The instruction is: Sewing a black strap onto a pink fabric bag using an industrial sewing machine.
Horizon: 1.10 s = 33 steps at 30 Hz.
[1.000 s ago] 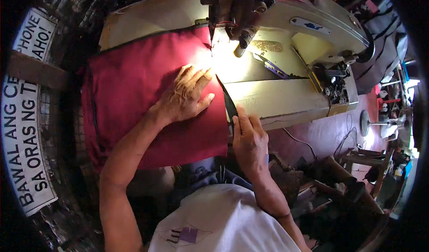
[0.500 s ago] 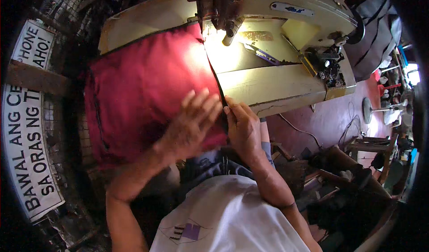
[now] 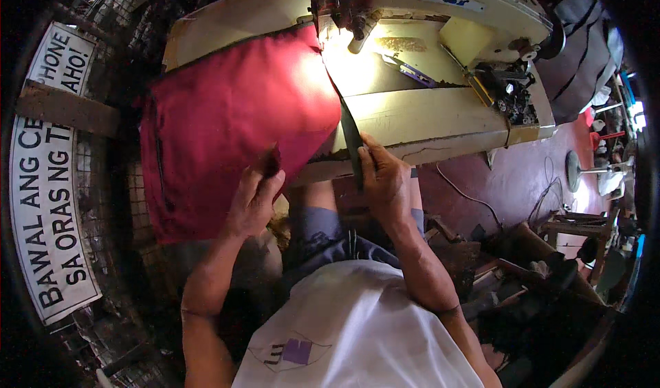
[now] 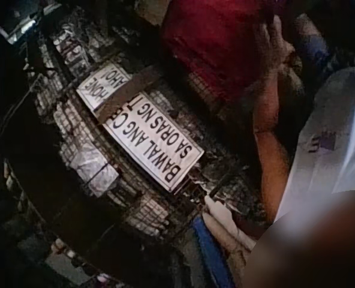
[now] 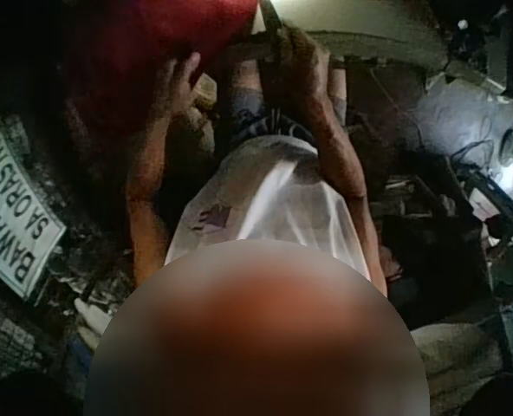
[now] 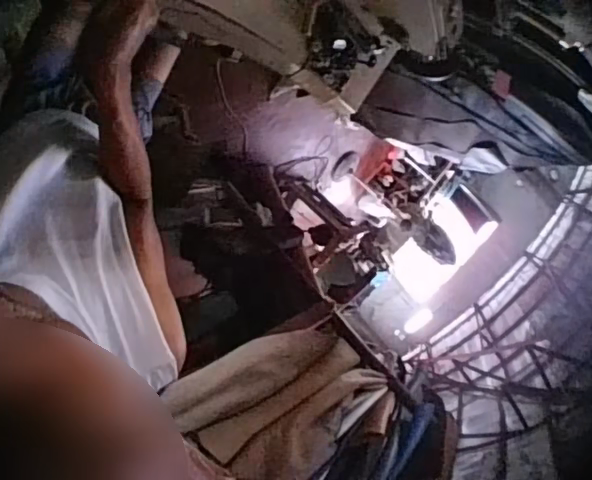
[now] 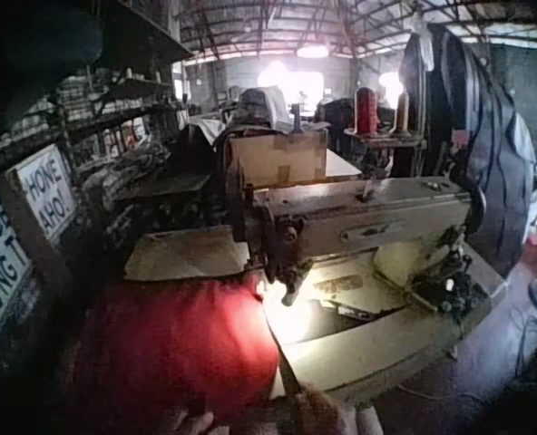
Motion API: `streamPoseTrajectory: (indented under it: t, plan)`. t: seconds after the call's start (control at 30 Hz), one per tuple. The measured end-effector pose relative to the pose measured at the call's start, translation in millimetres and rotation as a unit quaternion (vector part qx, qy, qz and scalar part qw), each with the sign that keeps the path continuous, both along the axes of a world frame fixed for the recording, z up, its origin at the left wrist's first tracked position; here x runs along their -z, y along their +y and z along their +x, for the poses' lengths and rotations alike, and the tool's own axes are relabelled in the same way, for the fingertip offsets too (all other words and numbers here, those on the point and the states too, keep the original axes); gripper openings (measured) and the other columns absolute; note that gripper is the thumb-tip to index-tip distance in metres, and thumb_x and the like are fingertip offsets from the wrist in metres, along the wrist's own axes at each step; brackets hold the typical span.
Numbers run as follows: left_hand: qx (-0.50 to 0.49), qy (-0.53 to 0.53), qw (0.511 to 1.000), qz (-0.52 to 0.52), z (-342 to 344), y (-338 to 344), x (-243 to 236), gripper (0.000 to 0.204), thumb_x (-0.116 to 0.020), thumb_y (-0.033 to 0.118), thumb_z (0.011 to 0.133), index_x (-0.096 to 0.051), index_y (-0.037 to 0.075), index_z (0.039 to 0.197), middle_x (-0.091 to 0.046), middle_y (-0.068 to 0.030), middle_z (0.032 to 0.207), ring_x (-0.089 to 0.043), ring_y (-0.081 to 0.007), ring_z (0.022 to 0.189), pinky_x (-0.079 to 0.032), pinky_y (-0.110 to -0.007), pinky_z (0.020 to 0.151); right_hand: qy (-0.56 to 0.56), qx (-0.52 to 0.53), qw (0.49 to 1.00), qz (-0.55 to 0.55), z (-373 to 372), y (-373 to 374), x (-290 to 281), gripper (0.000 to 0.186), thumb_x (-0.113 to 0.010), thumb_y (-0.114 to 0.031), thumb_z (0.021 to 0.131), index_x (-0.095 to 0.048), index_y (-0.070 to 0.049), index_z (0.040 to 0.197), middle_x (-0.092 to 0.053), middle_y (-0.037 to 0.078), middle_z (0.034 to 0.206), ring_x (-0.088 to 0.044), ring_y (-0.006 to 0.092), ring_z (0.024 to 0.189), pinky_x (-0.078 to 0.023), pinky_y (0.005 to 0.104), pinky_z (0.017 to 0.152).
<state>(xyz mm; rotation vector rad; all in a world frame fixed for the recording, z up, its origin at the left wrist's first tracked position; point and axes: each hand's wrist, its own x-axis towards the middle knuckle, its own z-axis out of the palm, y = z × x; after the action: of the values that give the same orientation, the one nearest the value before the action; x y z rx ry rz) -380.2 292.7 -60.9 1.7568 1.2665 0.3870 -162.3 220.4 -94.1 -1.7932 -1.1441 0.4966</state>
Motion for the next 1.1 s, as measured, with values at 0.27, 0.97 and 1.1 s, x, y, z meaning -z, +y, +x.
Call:
streamPoseTrajectory:
  t: [0.27, 0.97, 1.1]
  plan:
    - [0.314, 0.039, 0.902, 0.294, 31, -14, 4, 0.057, -0.065, 0.01, 0.082, -0.051, -0.003, 0.135, -0.052, -0.0233, 0.14, -0.04, -0.0441, 0.14, -0.029, -0.056, 0.117, 0.042, -0.015, 0.999, 0.028, -6, 0, 0, 0.024, -0.056, -0.011, 0.098, -0.066, -0.003, 0.118, -0.069, 0.027, 0.092, -0.069, 0.0417, 0.083, -0.054, 0.0446, 0.071]
    - [0.253, -0.01, 0.862, 0.439, 63, 93, 11, 0.022, -0.063, 0.009, 0.087, -0.064, 0.002, 0.108, -0.064, -0.015, 0.116, -0.057, -0.0351, 0.117, -0.045, -0.046, 0.1, -0.08, -0.091, 0.991, 0.065, -1, 0, 13, 0.029, -0.062, -0.006, 0.091, -0.067, -0.002, 0.12, -0.064, 0.02, 0.081, -0.065, 0.0393, 0.07, -0.051, 0.0454, 0.061]
    - [0.231, 0.051, 0.827, 0.51, 79, 114, 35, 0.027, -0.063, 0.007, 0.084, -0.063, 0.003, 0.111, -0.064, -0.0136, 0.118, -0.056, -0.0321, 0.119, -0.043, -0.045, 0.103, -0.17, -0.108, 0.979, -0.008, -4, -1, 10, 0.033, -0.057, -0.006, 0.092, -0.064, -0.003, 0.124, -0.065, 0.019, 0.085, -0.066, 0.0392, 0.071, -0.053, 0.0464, 0.061]
